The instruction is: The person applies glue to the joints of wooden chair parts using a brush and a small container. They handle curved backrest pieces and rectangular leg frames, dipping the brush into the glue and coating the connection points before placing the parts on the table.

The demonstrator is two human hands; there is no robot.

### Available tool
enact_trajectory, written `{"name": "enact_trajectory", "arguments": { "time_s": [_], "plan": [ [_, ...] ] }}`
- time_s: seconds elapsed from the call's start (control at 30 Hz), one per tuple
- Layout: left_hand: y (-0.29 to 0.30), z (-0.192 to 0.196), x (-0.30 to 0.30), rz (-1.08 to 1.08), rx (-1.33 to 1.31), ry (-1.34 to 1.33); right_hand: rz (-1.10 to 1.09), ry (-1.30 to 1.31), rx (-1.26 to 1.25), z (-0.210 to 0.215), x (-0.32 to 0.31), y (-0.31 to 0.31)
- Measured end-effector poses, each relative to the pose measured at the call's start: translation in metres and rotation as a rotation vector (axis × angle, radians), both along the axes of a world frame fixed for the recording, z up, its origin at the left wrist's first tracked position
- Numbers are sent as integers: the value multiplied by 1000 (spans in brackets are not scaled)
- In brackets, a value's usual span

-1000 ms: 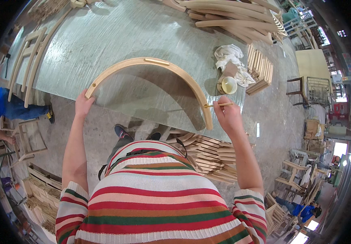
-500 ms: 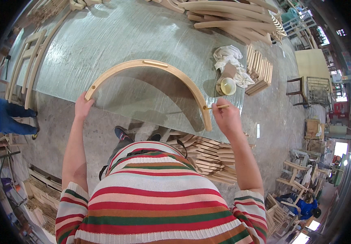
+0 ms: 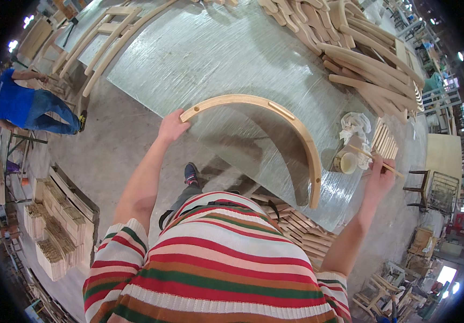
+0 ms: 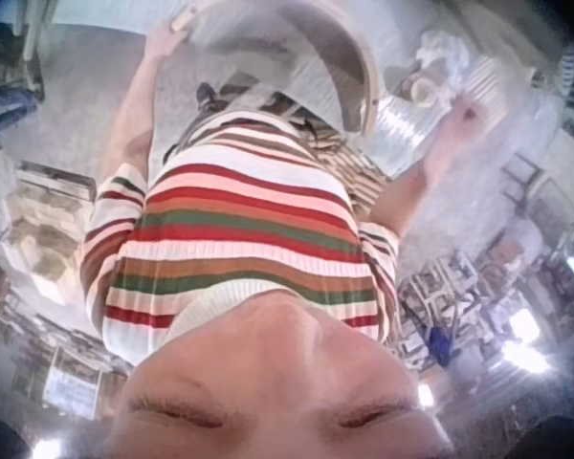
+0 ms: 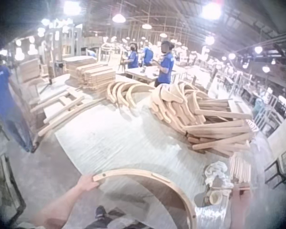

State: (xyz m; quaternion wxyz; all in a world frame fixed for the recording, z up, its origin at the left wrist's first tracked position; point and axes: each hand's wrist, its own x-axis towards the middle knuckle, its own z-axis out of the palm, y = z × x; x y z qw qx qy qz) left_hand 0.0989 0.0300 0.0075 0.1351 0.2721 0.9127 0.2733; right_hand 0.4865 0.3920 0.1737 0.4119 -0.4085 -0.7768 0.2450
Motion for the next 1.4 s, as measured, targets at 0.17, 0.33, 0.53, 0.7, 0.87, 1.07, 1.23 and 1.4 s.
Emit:
{"name": "enact_trajectory", "arguments": {
  "time_s": [0.17, 0.33, 0.53, 0.7, 0.87, 1.07, 1.23, 1.4],
  "plan": [
    [6, 4, 1, 29, 16, -51, -202, -18, -73, -22, 19, 24],
    [6, -7, 1, 61, 104, -16, -278, -76, 24, -51, 37, 38],
    [2, -4, -3, -6, 26, 33, -310, 51, -56, -68, 36, 38],
    [8, -5, -1, -6, 14, 83, -334, 151, -129, -94, 46, 40],
    [12, -3, -1, 11, 42, -52, -364, 706, -453, -119, 71, 43],
    [5, -3, -3, -5, 36, -25, -427, 1211, -842, -147, 86, 28],
    [5, 0, 1, 37, 34, -57, -290, 1390, -1056, -178, 100, 26],
    [14, 1, -3, -3, 8, -51, -211, 1357, -905, -169, 86, 16]
  ]
}}
